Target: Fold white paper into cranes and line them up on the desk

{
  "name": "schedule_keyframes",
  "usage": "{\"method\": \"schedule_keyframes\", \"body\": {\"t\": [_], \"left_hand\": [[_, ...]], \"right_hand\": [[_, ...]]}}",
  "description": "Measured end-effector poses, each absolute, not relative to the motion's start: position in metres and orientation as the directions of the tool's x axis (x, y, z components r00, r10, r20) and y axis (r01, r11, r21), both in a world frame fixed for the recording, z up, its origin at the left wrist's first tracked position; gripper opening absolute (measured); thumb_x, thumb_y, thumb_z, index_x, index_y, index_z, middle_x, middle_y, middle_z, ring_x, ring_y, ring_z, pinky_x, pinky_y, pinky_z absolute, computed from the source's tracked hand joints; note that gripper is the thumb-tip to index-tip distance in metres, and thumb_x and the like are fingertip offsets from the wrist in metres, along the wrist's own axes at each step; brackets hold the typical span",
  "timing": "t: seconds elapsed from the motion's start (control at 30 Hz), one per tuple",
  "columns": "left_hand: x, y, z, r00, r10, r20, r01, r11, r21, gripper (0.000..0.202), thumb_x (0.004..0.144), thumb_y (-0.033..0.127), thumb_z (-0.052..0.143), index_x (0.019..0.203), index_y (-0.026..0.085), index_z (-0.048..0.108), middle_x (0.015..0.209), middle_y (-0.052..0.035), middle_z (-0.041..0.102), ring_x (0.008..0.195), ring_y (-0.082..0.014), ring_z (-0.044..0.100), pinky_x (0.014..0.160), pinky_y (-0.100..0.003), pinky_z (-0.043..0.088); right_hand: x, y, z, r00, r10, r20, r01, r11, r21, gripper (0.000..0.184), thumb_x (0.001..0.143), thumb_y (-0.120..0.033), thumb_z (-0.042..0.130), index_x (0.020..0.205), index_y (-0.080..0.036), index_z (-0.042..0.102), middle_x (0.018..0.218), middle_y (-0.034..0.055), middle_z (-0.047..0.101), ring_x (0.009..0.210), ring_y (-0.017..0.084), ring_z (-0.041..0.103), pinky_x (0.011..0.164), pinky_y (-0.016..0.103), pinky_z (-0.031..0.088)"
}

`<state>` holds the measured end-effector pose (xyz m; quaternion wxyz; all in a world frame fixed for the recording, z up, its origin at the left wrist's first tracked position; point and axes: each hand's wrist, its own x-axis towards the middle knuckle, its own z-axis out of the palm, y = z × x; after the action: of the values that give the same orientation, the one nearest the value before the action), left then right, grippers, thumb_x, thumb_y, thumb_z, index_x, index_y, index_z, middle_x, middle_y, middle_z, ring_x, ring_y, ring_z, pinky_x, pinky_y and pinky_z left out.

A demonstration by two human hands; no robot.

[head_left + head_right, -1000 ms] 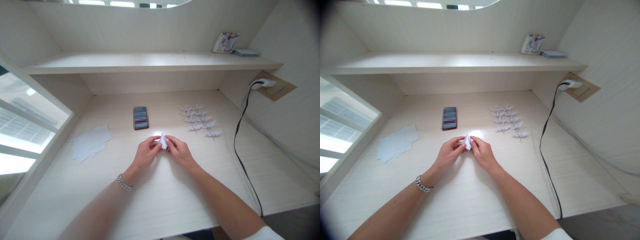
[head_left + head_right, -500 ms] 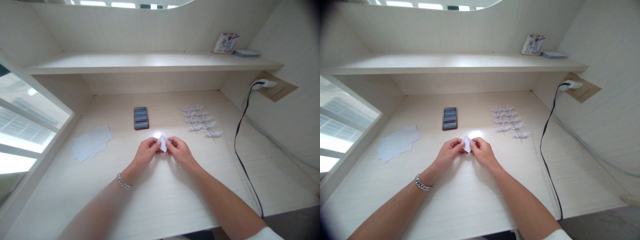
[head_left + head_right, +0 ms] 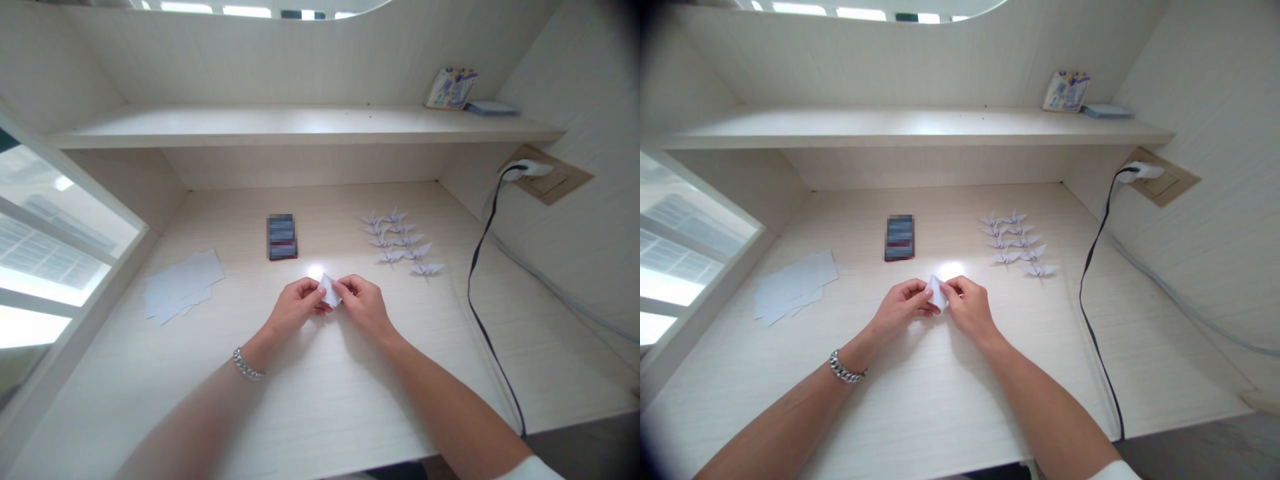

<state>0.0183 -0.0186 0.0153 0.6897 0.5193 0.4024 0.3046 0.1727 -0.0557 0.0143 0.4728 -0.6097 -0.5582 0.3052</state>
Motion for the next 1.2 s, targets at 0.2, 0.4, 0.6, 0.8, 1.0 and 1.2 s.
{"method": "schedule_keyframes", "body": {"t": [0.2,0.4,0.6,0.8,1.0,1.2], "left_hand": [[0.0186,-0.0186,0.0158,0.491,0.839,-0.235,0.001,0.269,0.963,0.031,0.075,0.041,0.061,0.085,0.012,0.056,0.075,-0.0065,0.065,0.067,-0.0178,0.066,0.062,-0.028,0.053],[0.0174,-0.0193,0.0123,0.477,0.86,-0.181,0.018,0.196,0.98,0.031,0.075,0.042,0.06,0.082,0.012,0.057,0.072,-0.006,0.065,0.066,-0.0182,0.067,0.06,-0.028,0.053],[0.0165,-0.0181,0.0102,0.462,0.87,-0.174,0.042,0.174,0.984,0.032,0.074,0.043,0.06,0.082,0.012,0.058,0.075,-0.0075,0.066,0.067,-0.0184,0.067,0.062,-0.029,0.053],[0.0162,-0.0184,0.0134,0.451,0.872,-0.19,0.027,0.2,0.979,0.034,0.073,0.045,0.061,0.085,0.013,0.059,0.076,-0.0065,0.066,0.067,-0.018,0.066,0.062,-0.029,0.053],[0.0174,-0.0172,0.0189,0.424,0.864,-0.272,-0.109,0.347,0.932,0.033,0.074,0.044,0.059,0.088,0.014,0.057,0.074,-0.0036,0.064,0.064,-0.0149,0.064,0.063,-0.032,0.055],[0.0154,-0.015,0.0185,0.426,0.861,-0.278,-0.143,0.368,0.919,0.022,0.071,0.029,0.061,0.087,0.015,0.06,0.072,-0.0021,0.063,0.064,-0.0135,0.062,0.062,-0.03,0.054]], "right_hand": [[0.1715,-0.0561,0.0149,0.158,0.969,0.19,0.421,0.108,-0.901,0.022,0.083,-0.03,0.049,0.078,-0.017,0.066,0.073,0.0037,0.066,0.066,0.016,0.059,0.061,0.026,0.044],[0.1702,-0.0572,0.0204,0.23,0.951,0.206,0.389,0.104,-0.915,0.018,0.079,-0.032,0.056,0.081,-0.017,0.065,0.078,0.0045,0.067,0.066,0.016,0.06,0.061,0.026,0.046],[0.1704,-0.0565,0.0194,0.207,0.957,0.204,0.428,0.099,-0.898,0.018,0.081,-0.031,0.054,0.077,-0.017,0.064,0.076,0.005,0.066,0.067,0.017,0.06,0.063,0.027,0.047],[0.17,-0.0562,0.0179,0.162,0.95,0.269,0.518,0.15,-0.842,0.018,0.083,-0.028,0.049,0.082,-0.019,0.065,0.08,0.0057,0.066,0.072,0.018,0.06,0.065,0.028,0.047],[0.1682,-0.0572,0.0167,0.112,0.946,0.305,0.534,0.202,-0.821,0.018,0.084,-0.025,0.048,0.084,-0.02,0.066,0.082,0.0053,0.066,0.074,0.018,0.059,0.066,0.028,0.046],[0.1686,-0.0561,0.013,0.117,0.953,0.279,0.431,0.205,-0.879,0.016,0.082,-0.026,0.052,0.084,-0.021,0.068,0.083,0.0042,0.067,0.076,0.018,0.061,0.065,0.028,0.048]]}}
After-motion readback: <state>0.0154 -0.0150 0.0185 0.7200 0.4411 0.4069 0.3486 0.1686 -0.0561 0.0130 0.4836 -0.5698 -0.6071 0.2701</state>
